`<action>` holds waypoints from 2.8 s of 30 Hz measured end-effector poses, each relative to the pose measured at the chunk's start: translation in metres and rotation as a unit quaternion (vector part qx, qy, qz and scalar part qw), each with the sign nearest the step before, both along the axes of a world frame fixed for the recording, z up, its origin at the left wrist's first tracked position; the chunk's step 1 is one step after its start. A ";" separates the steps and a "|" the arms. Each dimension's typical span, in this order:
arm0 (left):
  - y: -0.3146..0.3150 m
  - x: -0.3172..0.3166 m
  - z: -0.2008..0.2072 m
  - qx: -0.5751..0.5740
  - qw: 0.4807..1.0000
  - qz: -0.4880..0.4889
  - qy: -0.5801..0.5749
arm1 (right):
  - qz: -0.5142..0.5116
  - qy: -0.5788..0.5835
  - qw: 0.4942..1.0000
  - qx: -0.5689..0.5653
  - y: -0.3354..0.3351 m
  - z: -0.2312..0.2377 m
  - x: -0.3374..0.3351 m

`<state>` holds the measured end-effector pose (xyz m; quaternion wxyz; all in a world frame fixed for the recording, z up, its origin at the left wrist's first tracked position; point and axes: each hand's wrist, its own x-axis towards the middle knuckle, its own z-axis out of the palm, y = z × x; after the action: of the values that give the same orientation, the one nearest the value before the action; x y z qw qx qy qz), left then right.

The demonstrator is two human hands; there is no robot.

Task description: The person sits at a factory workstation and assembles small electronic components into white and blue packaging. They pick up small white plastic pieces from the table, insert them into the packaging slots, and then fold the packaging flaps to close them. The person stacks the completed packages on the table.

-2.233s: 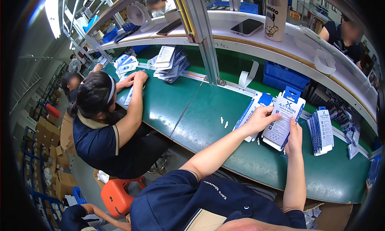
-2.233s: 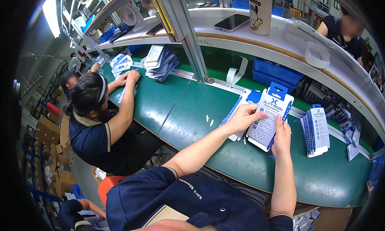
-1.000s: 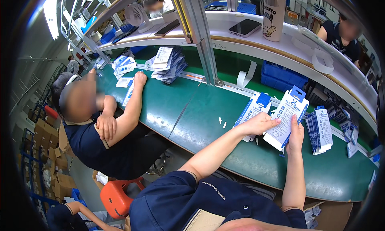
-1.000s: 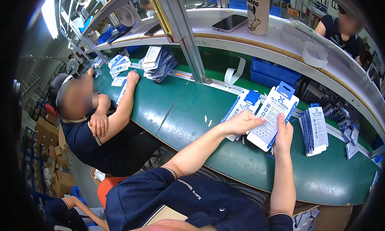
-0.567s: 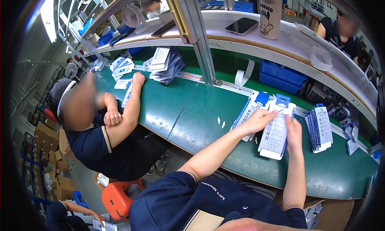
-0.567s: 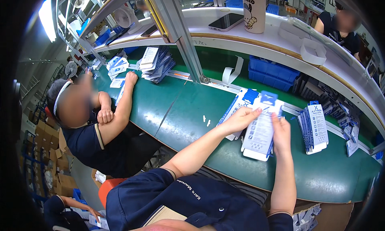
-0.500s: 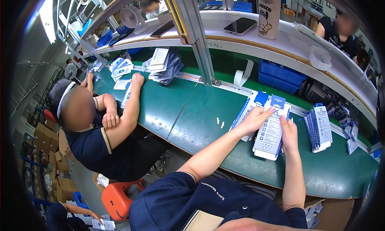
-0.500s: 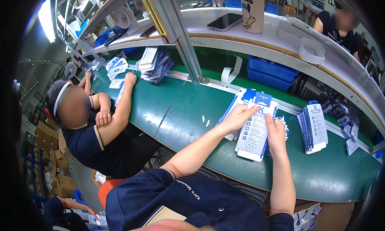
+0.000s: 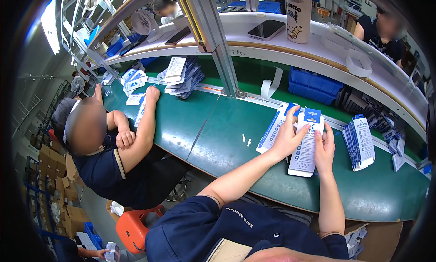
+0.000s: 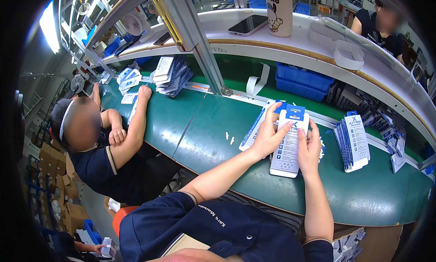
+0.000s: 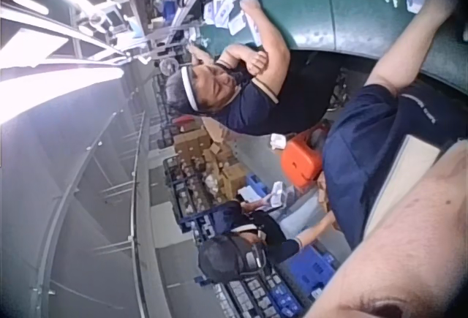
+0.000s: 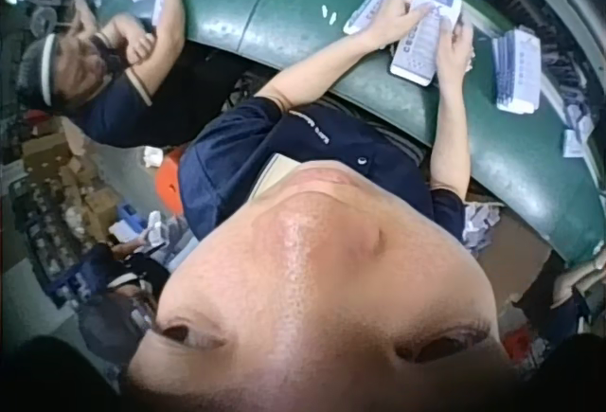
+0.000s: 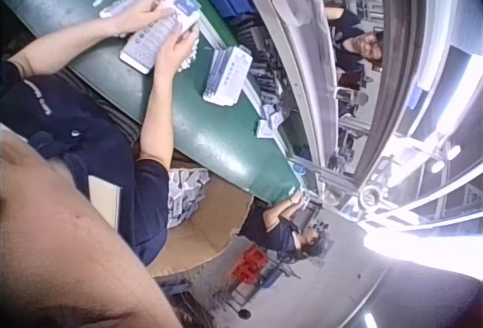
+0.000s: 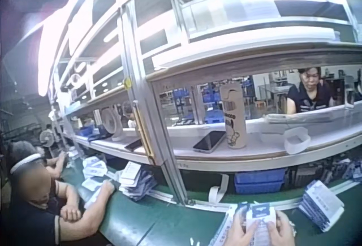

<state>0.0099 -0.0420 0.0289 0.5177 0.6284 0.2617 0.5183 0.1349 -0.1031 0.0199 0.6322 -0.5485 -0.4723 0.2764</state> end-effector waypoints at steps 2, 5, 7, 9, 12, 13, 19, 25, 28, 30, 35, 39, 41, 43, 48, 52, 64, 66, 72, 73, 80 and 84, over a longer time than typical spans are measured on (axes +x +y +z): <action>0.002 0.000 0.000 0.012 1.000 -0.001 0.020 | 0.010 0.022 1.000 0.009 0.001 -0.007 0.002; 0.008 -0.002 -0.007 0.032 0.996 0.004 0.082 | 0.027 0.028 0.999 0.000 0.000 -0.005 0.002; 0.008 -0.002 -0.006 0.039 0.992 0.017 0.119 | 0.017 0.009 1.000 0.017 0.001 -0.006 0.002; 0.009 -0.001 -0.011 0.038 0.992 -0.008 0.116 | -0.011 -0.025 0.998 0.063 0.006 -0.013 0.003; 0.011 -0.001 -0.015 0.030 0.994 -0.042 0.091 | -0.023 -0.093 0.994 -0.046 0.003 -0.009 0.014; 0.015 -0.002 -0.019 0.005 0.994 -0.062 0.087 | -0.044 -0.101 0.994 -0.014 0.003 -0.007 0.013; 0.020 -0.002 -0.019 -0.004 0.992 -0.069 0.101 | -0.073 -0.160 0.983 0.048 0.005 -0.009 0.018; 0.020 -0.003 -0.020 -0.016 0.990 -0.060 0.130 | 0.032 -0.015 0.999 -0.001 0.004 -0.009 0.018; 0.019 -0.002 -0.022 -0.007 0.989 -0.043 0.142 | 0.065 0.031 0.997 -0.023 0.004 -0.011 0.019; 0.019 -0.001 -0.024 0.015 0.989 -0.043 0.140 | 0.082 0.074 0.994 -0.025 0.004 -0.010 0.018; 0.017 -0.006 -0.013 0.068 0.978 -0.098 0.169 | 0.058 0.031 0.998 -0.006 0.004 -0.011 0.018; 0.020 -0.009 -0.013 0.052 0.986 -0.090 0.129 | 0.008 -0.201 0.979 0.039 0.001 0.005 0.015; 0.017 -0.011 -0.004 0.036 0.988 -0.093 0.114 | 0.007 -0.186 0.982 0.029 -0.001 0.007 0.017; 0.015 -0.009 -0.006 0.073 0.992 -0.070 0.080 | 0.006 -0.194 0.981 0.026 -0.002 0.009 0.017; 0.015 -0.007 -0.008 0.142 0.987 -0.030 0.070 | -0.004 -0.267 0.963 0.043 -0.003 0.016 0.018; 0.015 -0.009 -0.006 0.151 0.984 -0.032 0.088 | -0.027 -0.251 0.967 0.029 -0.003 0.008 0.020; 0.010 -0.008 -0.002 0.143 0.979 -0.048 0.133 | 0.027 -0.192 0.981 -0.014 -0.001 -0.002 0.023; 0.014 -0.006 -0.009 0.157 0.976 -0.064 0.134 | 0.048 -0.170 0.984 -0.023 -0.001 -0.002 0.023; 0.020 -0.009 -0.012 0.119 0.980 -0.108 0.119 | 0.200 0.081 0.972 -0.091 0.000 0.002 0.026; 0.018 -0.010 -0.009 0.106 0.982 -0.112 0.109 | 0.200 0.077 0.973 -0.087 0.000 0.004 0.025; 0.016 -0.011 -0.007 0.135 0.981 -0.089 0.107 | 0.234 0.058 0.966 -0.096 -0.003 0.010 0.028; 0.018 -0.010 -0.006 0.079 0.982 -0.155 0.069 | 0.268 0.110 0.956 -0.056 -0.002 0.011 0.026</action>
<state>-0.0001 -0.0240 0.0231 0.5217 0.7344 0.1545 0.4057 0.1605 -0.1053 0.0305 0.5512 -0.4031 -0.5129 0.5202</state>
